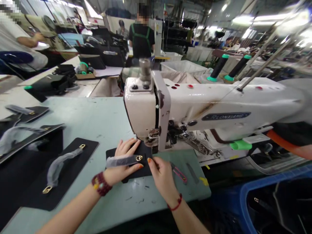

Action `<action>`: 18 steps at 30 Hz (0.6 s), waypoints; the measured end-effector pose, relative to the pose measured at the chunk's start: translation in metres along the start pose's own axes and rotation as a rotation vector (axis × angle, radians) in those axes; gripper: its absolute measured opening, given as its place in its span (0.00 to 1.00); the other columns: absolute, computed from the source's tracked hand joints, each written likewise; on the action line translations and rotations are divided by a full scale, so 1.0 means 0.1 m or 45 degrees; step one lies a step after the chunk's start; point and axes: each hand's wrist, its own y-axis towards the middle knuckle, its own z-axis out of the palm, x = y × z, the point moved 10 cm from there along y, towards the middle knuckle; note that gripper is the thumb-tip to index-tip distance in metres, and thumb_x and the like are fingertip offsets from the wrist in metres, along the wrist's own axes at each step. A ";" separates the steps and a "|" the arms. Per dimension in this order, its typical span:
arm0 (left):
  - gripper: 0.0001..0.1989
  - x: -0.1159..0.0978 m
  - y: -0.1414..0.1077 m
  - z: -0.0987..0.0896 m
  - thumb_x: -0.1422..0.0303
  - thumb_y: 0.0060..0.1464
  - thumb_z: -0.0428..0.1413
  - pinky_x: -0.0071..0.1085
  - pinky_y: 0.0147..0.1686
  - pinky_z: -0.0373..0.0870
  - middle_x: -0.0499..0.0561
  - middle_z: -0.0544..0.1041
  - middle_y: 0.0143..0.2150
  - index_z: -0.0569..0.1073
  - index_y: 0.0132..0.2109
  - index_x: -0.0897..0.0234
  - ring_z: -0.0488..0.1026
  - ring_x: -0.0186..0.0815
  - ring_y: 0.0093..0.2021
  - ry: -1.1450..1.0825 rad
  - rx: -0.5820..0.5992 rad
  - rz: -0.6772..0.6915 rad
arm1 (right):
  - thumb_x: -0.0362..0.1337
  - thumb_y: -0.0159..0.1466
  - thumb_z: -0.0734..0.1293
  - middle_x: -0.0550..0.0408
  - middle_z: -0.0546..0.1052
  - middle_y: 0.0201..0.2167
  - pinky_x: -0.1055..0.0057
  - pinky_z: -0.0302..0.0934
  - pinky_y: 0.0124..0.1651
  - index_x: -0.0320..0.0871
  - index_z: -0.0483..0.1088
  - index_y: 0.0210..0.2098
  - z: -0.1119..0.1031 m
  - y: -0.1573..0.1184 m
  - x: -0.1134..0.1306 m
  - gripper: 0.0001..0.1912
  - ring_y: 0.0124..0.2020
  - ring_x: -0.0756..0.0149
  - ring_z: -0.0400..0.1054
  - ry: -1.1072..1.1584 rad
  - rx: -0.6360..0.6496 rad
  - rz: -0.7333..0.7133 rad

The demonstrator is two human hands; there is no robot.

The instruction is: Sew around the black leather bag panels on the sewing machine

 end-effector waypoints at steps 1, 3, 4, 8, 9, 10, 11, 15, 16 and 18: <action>0.37 -0.01 0.10 -0.06 0.49 0.62 0.52 0.56 0.64 0.60 0.63 0.66 0.64 0.54 0.71 0.58 0.64 0.55 0.64 0.003 0.075 0.024 | 0.47 0.72 0.59 0.57 0.68 0.20 0.74 0.47 0.25 0.41 0.64 0.23 0.02 -0.01 -0.03 0.23 0.22 0.71 0.61 0.039 -0.001 0.043; 0.31 -0.04 0.20 -0.20 0.49 0.62 0.53 0.49 0.56 0.68 0.60 0.70 0.59 0.64 0.67 0.58 0.69 0.50 0.56 0.046 0.211 0.014 | 0.49 0.71 0.58 0.58 0.67 0.19 0.75 0.49 0.23 0.41 0.64 0.25 0.08 -0.05 -0.11 0.24 0.20 0.71 0.63 0.182 0.045 0.154; 0.28 -0.06 0.22 -0.28 0.49 0.62 0.52 0.47 0.54 0.69 0.59 0.71 0.59 0.68 0.64 0.57 0.69 0.50 0.54 0.083 0.255 -0.003 | 0.50 0.71 0.57 0.58 0.66 0.18 0.76 0.50 0.22 0.41 0.64 0.25 0.11 -0.07 -0.15 0.24 0.19 0.71 0.63 0.257 0.074 0.208; 0.22 -0.21 0.25 -0.46 0.50 0.64 0.51 0.47 0.53 0.67 0.57 0.72 0.58 0.75 0.56 0.56 0.69 0.49 0.53 0.146 0.312 -0.007 | 0.54 0.70 0.58 0.58 0.66 0.15 0.77 0.51 0.20 0.41 0.64 0.25 0.14 -0.11 -0.19 0.26 0.16 0.71 0.62 0.399 0.105 0.308; 0.22 -0.23 0.25 -0.47 0.50 0.64 0.51 0.47 0.53 0.68 0.57 0.72 0.58 0.76 0.56 0.56 0.69 0.49 0.53 0.144 0.309 -0.004 | 0.55 0.70 0.58 0.58 0.67 0.15 0.77 0.51 0.20 0.41 0.64 0.24 0.14 -0.11 -0.19 0.27 0.16 0.71 0.62 0.409 0.110 0.314; 0.22 -0.24 0.26 -0.47 0.50 0.64 0.50 0.47 0.52 0.68 0.57 0.73 0.57 0.76 0.56 0.57 0.69 0.49 0.52 0.144 0.297 -0.003 | 0.56 0.69 0.58 0.57 0.67 0.15 0.77 0.51 0.20 0.41 0.64 0.24 0.15 -0.10 -0.19 0.27 0.16 0.71 0.62 0.417 0.114 0.318; 0.22 -0.24 0.27 -0.47 0.50 0.64 0.50 0.47 0.51 0.69 0.58 0.73 0.56 0.75 0.56 0.57 0.69 0.49 0.52 0.147 0.282 -0.004 | 0.56 0.69 0.58 0.57 0.67 0.15 0.77 0.50 0.20 0.41 0.64 0.24 0.15 -0.10 -0.19 0.27 0.16 0.71 0.62 0.420 0.115 0.319; 0.22 -0.20 0.31 -0.47 0.51 0.65 0.49 0.46 0.48 0.70 0.58 0.74 0.54 0.74 0.57 0.59 0.70 0.48 0.50 0.165 0.223 0.009 | 0.56 0.69 0.59 0.58 0.67 0.15 0.77 0.51 0.21 0.41 0.63 0.23 0.15 -0.04 -0.21 0.27 0.17 0.72 0.62 0.434 0.101 0.321; 0.22 -0.19 0.33 -0.48 0.52 0.66 0.48 0.46 0.49 0.70 0.58 0.75 0.54 0.74 0.56 0.59 0.71 0.48 0.49 0.173 0.206 0.008 | 0.56 0.69 0.59 0.58 0.66 0.15 0.77 0.51 0.21 0.41 0.62 0.23 0.15 -0.02 -0.22 0.27 0.17 0.72 0.61 0.446 0.095 0.323; 0.21 -0.17 0.35 -0.49 0.52 0.66 0.47 0.45 0.48 0.70 0.58 0.75 0.53 0.75 0.53 0.59 0.71 0.47 0.49 0.185 0.184 0.001 | 0.56 0.68 0.60 0.58 0.67 0.16 0.77 0.52 0.21 0.41 0.63 0.24 0.16 0.03 -0.25 0.26 0.17 0.72 0.61 0.474 0.081 0.325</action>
